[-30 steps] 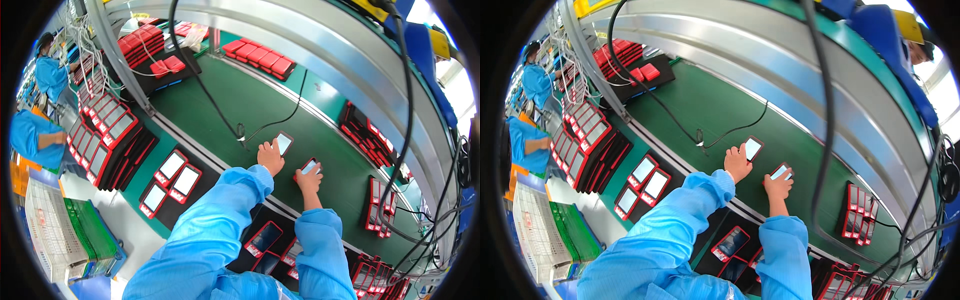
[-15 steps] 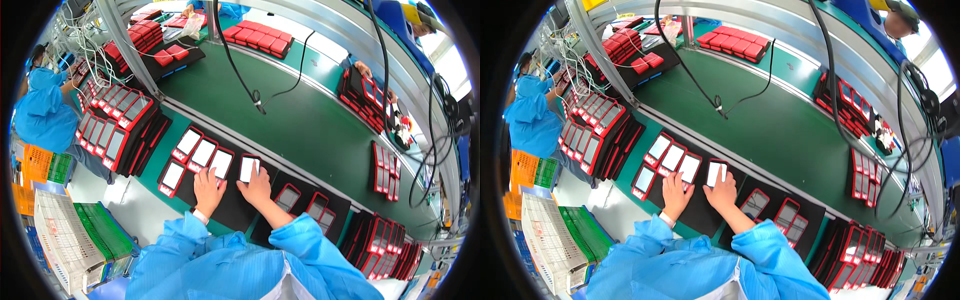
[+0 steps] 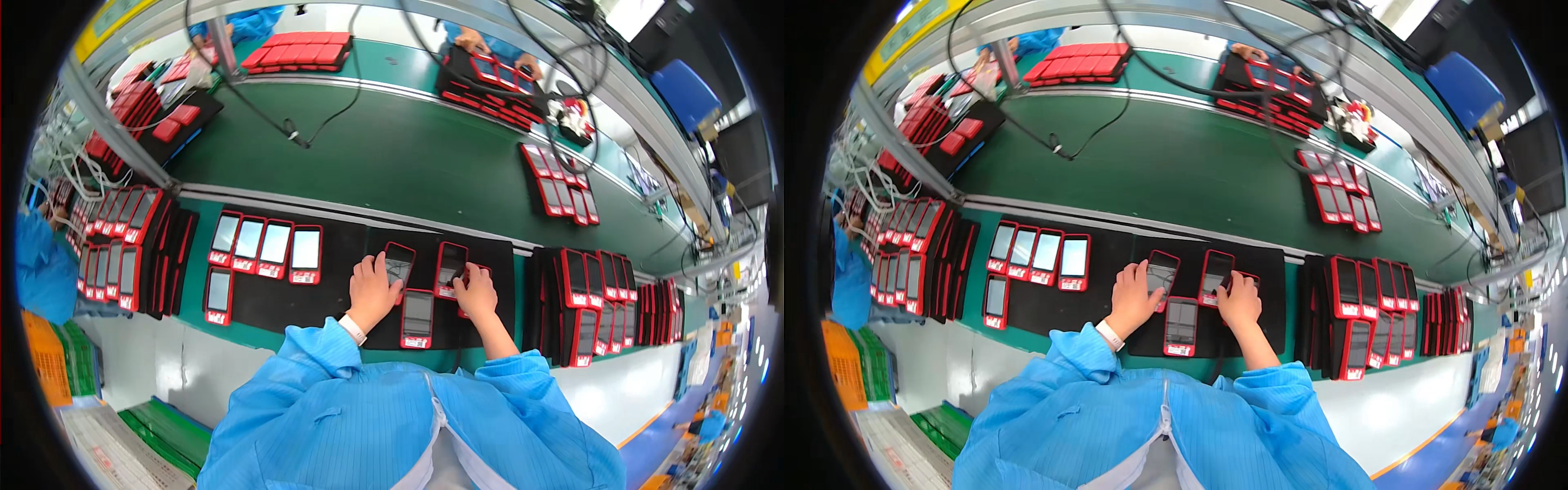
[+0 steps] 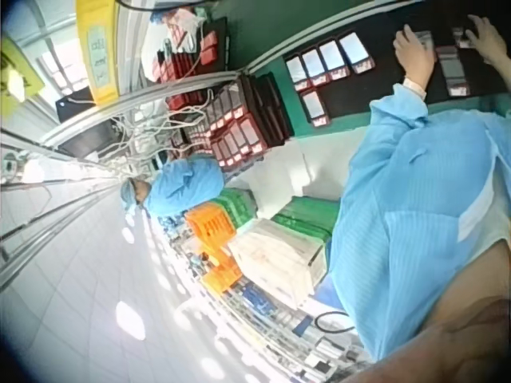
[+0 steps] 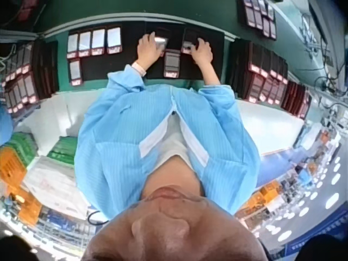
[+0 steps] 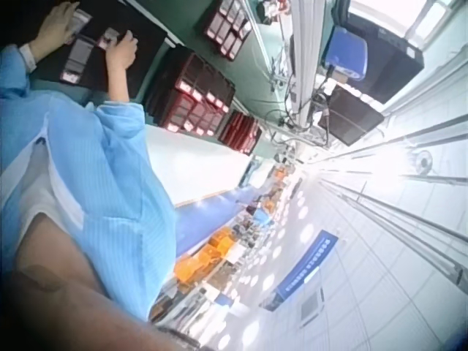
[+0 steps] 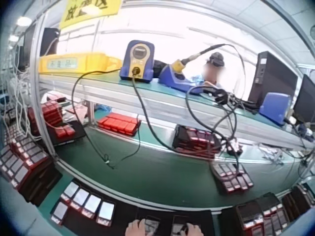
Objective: The person tests handheld electronic devices by picking them up by hand, viewing their screens, tapping on them, and sorting them onto stacks on the workbench.
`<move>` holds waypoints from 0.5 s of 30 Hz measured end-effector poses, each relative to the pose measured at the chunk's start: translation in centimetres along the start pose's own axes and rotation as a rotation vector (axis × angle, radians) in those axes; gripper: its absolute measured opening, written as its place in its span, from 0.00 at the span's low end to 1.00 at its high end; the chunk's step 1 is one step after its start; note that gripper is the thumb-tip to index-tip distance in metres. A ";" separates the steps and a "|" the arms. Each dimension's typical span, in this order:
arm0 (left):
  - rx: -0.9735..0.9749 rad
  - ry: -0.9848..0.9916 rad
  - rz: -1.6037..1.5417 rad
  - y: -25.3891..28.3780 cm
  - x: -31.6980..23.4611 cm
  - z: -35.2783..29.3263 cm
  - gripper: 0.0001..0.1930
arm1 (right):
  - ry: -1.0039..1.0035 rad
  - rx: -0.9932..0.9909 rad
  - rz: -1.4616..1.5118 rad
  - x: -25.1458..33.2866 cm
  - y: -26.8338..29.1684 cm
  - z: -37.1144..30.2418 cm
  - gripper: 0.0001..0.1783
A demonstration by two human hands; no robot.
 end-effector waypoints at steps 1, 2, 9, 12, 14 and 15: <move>0.006 0.010 0.063 -0.9 -0.5 0.4 0.35 | 0.025 -0.040 -0.063 -0.4 -0.1 -0.2 0.29; 0.019 -0.015 0.069 -1.5 -1.5 0.9 0.35 | 0.044 -0.079 -0.127 -0.2 -0.1 -0.5 0.29; 0.145 0.143 0.284 -3.0 -2.0 3.0 0.45 | -0.014 -0.191 -0.230 0.9 -0.8 0.9 0.44; 0.225 0.218 0.177 -2.6 -1.5 3.2 0.46 | -0.011 -0.152 -0.211 1.5 -1.1 1.8 0.48; 0.125 0.223 0.140 -2.7 0.5 3.4 0.44 | 0.065 -0.132 -0.101 2.6 -1.0 2.1 0.49; 0.030 0.221 0.091 -2.0 1.1 3.6 0.42 | 0.073 -0.133 -0.095 3.1 -0.8 2.2 0.49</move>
Point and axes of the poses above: each hand's wrist, its own z-axis towards the middle knuckle, its own y-axis out of the back of the hand, x = y × z, the point moved 8 cm from there along z, towards the middle knuckle, and after that the axes turned 6 degrees about x, right-handed, at the moved point
